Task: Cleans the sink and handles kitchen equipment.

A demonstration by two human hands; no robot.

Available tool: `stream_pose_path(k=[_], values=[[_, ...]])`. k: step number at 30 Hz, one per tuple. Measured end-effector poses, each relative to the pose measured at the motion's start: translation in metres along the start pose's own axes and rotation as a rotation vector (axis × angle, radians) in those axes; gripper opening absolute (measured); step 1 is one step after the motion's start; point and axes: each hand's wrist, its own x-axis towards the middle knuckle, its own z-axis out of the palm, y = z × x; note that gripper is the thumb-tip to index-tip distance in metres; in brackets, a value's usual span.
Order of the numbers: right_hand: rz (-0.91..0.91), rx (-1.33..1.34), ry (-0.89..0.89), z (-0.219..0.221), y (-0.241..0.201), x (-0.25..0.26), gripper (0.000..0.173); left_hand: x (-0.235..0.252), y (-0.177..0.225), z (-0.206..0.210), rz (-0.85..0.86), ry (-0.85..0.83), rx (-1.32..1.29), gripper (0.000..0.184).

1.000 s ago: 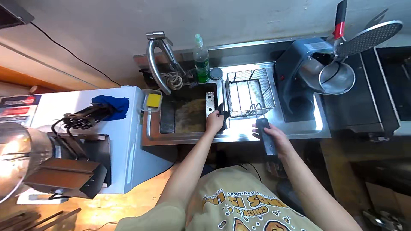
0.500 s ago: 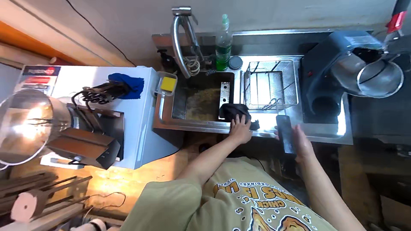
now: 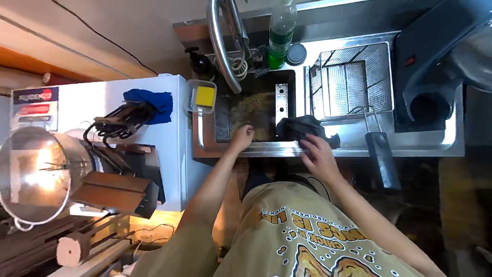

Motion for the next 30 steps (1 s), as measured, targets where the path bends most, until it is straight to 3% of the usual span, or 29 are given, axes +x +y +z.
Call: stream_pose_path(k=[3, 8, 11, 13, 15, 17, 21, 24, 27, 30], values=[[0.035, -0.141, -0.082, 0.011, 0.022, 0.037, 0.046, 0.033, -0.022, -0.029, -0.044, -0.092, 0.121, 0.039], [0.193, -0.291, -0.028, -0.009, 0.056, 0.010, 0.028, 0.105, -0.038, -0.031, -0.037, -0.271, 0.300, 0.039], [0.400, -0.363, 0.129, -0.019, 0.040, -0.003, 0.031, 0.145, -0.049, -0.018, -0.039, -0.366, 0.330, 0.041], [0.559, -0.349, 0.246, -0.019, 0.011, -0.022, 0.042, 0.175, -0.062, -0.001, 0.032, -0.410, 0.373, 0.043], [0.637, -0.295, 0.328, -0.006, -0.020, -0.055, 0.045, 0.206, -0.069, 0.021, 0.076, -0.438, 0.425, 0.045], [0.786, -0.170, 0.274, 0.021, -0.047, -0.106, 0.044, 0.222, -0.068, 0.033, 0.083, -0.451, 0.451, 0.046], [1.407, 0.227, 0.081, 0.079, -0.100, -0.247, 0.047, 0.230, -0.055, 0.049, 0.039, -0.443, 0.625, 0.049], [1.812, 0.366, -0.062, 0.106, -0.154, -0.340, 0.051, 0.236, -0.050, 0.060, 0.012, -0.447, 0.761, 0.053], [2.035, 0.491, -0.169, 0.114, -0.196, -0.382, 0.052, 0.247, -0.049, 0.070, -0.049, -0.423, 0.759, 0.054], [2.081, 0.569, -0.172, 0.119, -0.217, -0.392, 0.053, 0.238, -0.033, 0.082, -0.057, -0.400, 0.693, 0.052]])
